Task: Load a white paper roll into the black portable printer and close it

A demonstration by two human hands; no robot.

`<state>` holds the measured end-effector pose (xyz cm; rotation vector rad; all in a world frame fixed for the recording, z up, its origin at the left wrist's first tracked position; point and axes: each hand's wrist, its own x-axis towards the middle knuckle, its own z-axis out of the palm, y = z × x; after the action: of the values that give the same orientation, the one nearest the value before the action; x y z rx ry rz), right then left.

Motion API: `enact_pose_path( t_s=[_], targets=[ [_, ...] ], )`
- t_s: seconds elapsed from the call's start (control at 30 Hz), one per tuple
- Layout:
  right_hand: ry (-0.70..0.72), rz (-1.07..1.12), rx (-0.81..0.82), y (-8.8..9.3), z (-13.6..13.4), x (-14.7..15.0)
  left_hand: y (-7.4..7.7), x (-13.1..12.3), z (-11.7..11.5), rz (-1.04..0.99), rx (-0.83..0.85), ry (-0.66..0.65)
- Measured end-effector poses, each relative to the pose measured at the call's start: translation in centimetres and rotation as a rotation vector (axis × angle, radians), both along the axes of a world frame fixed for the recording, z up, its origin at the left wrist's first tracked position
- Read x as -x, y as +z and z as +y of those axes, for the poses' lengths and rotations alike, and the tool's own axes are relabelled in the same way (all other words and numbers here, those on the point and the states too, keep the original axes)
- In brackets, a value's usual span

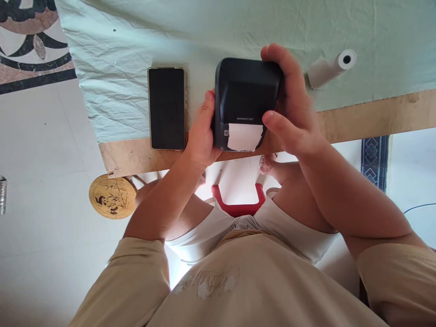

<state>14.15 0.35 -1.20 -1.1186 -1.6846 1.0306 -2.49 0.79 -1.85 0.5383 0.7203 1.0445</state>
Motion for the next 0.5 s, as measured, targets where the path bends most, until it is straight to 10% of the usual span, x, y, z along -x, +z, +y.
enact_pose_path(
  t_s=[0.3, 0.5],
  targets=[
    [0.071, -0.039, -0.086, 0.0, 0.2, -0.4, 0.5, 0.3, 0.4, -0.091, 0.018, -0.02],
    [-0.169, -0.154, -0.249, 0.7, 0.0, -0.4, 0.9, 0.5, 0.4, -0.16, -0.032, -0.13]
  ],
)
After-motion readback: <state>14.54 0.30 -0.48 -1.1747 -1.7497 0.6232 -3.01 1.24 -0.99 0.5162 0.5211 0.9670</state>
